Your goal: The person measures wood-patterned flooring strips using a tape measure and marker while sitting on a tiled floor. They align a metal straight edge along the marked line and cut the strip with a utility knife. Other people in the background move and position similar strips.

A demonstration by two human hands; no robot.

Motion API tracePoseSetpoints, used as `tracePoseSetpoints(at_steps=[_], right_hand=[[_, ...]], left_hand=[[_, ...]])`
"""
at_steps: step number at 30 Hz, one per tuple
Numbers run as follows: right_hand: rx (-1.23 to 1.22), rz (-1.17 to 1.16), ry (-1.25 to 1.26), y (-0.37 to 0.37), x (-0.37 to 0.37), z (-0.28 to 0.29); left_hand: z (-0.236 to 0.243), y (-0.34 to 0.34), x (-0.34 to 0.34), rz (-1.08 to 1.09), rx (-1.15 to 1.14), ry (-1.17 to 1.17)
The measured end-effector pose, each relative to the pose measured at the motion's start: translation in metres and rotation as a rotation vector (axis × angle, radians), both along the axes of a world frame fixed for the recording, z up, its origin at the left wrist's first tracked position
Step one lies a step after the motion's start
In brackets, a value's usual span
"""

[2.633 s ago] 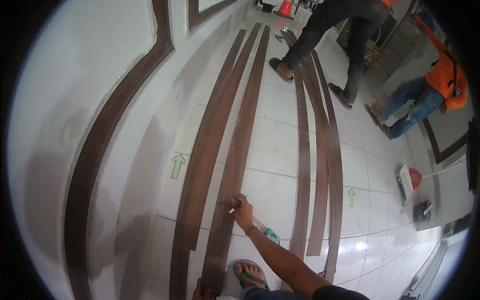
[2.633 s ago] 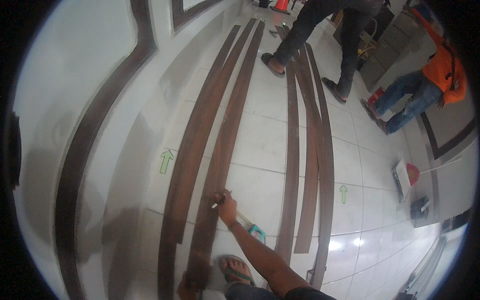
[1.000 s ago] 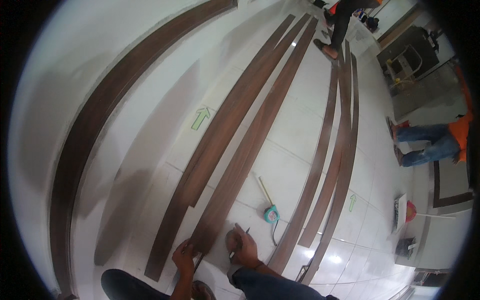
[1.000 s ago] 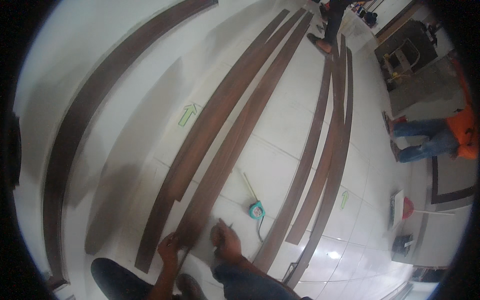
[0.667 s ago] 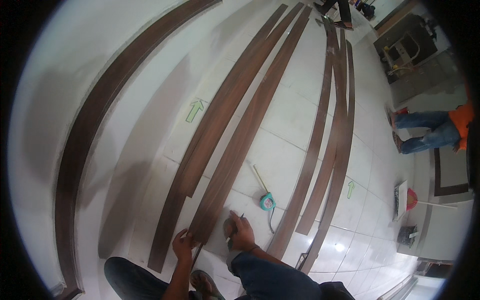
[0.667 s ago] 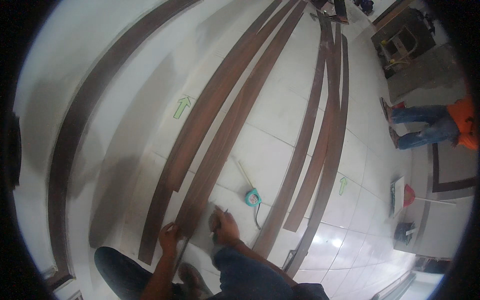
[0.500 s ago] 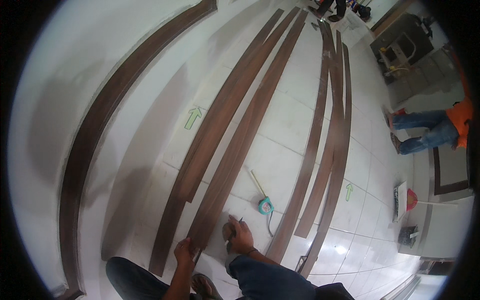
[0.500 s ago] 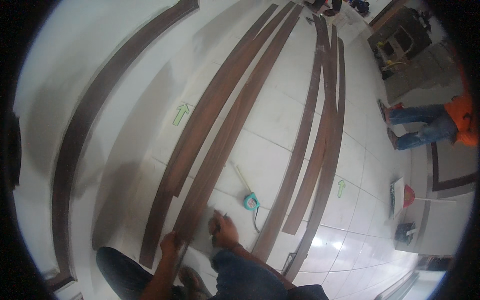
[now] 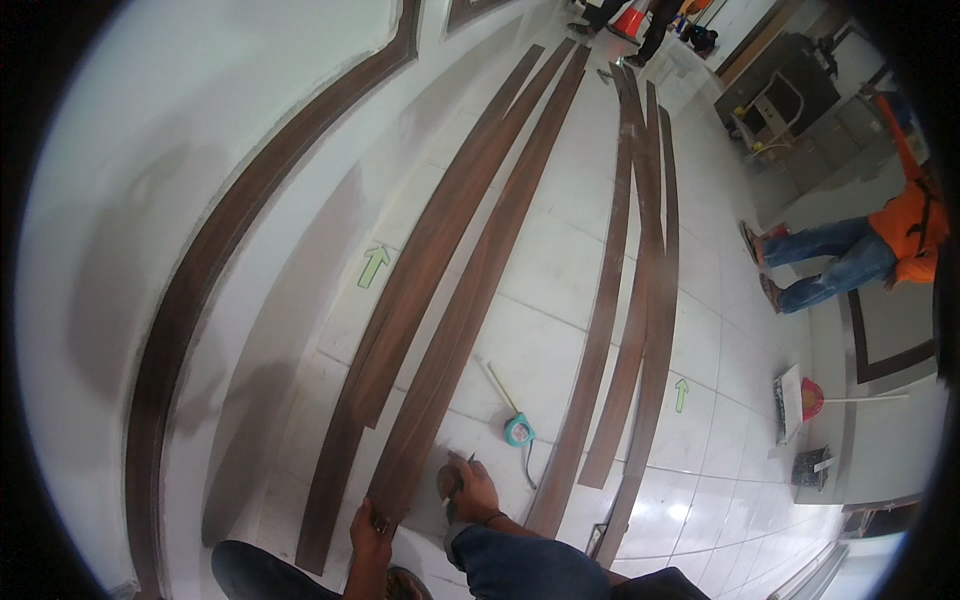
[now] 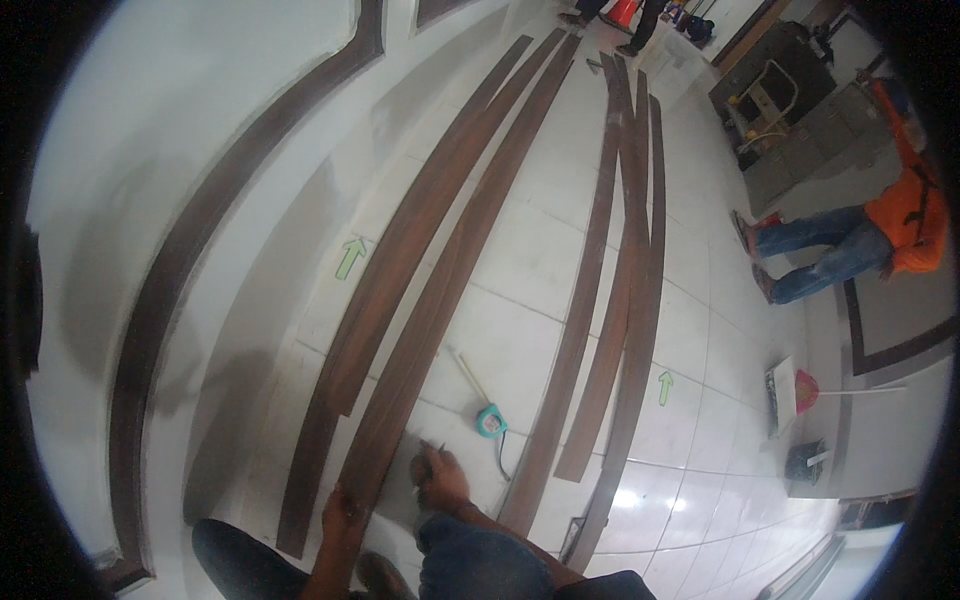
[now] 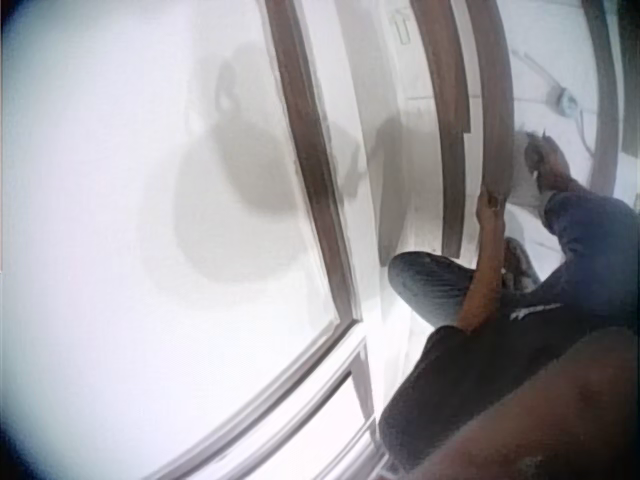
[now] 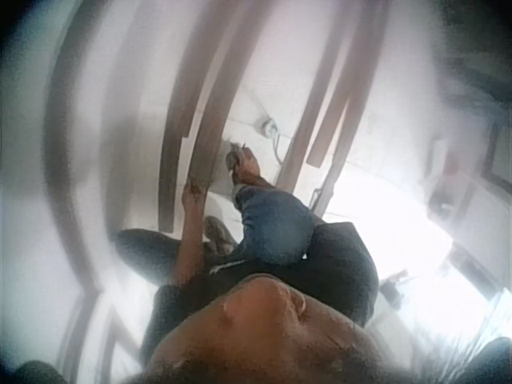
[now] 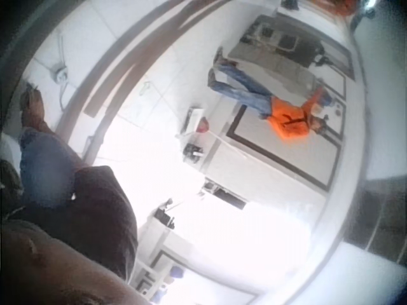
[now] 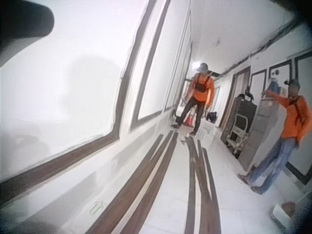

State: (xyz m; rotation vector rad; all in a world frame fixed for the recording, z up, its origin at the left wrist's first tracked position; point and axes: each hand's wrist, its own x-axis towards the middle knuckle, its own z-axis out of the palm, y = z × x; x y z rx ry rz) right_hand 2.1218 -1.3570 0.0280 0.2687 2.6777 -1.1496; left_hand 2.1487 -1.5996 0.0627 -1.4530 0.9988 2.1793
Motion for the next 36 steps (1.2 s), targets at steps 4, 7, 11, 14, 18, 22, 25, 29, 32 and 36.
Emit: tracePoseSetpoints(at_steps=[4,7,11,14,18,22,25,29,32,36], right_hand=[[-0.014,-0.004,-0.022,-0.008,-0.004,0.013],[-0.007,0.015,0.017,0.001,0.001,0.003],[-0.021,0.017,0.031,-0.003,-0.002,0.012],[-0.025,-0.005,0.010,-0.004,-0.002,0.014],[-0.008,0.008,0.025,-0.003,0.000,0.009],[-0.009,0.002,0.030,-0.010,-0.003,0.020],[-0.057,0.003,0.095,-0.008,-0.007,0.014],[0.004,0.018,0.013,-0.002,-0.003,0.003],[-0.017,0.014,0.016,-0.004,-0.003,0.001],[0.008,-0.007,0.039,-0.002,0.000,0.001]], left_hand=[[-0.011,-0.011,0.006,0.061,0.038,0.058],[-0.026,-0.010,0.015,-0.215,-0.127,0.230],[-0.024,-0.011,0.011,0.059,0.135,0.125],[-0.024,-0.010,0.013,0.075,0.108,0.081],[-0.020,-0.008,0.016,0.088,0.084,0.057],[0.014,-0.006,0.004,0.041,0.064,0.078],[0.018,0.000,-0.003,0.116,0.066,0.014],[0.058,0.006,-0.013,0.055,0.055,0.092],[0.074,0.004,-0.015,0.011,0.067,0.189],[0.117,0.011,-0.026,-0.043,0.120,0.309]])
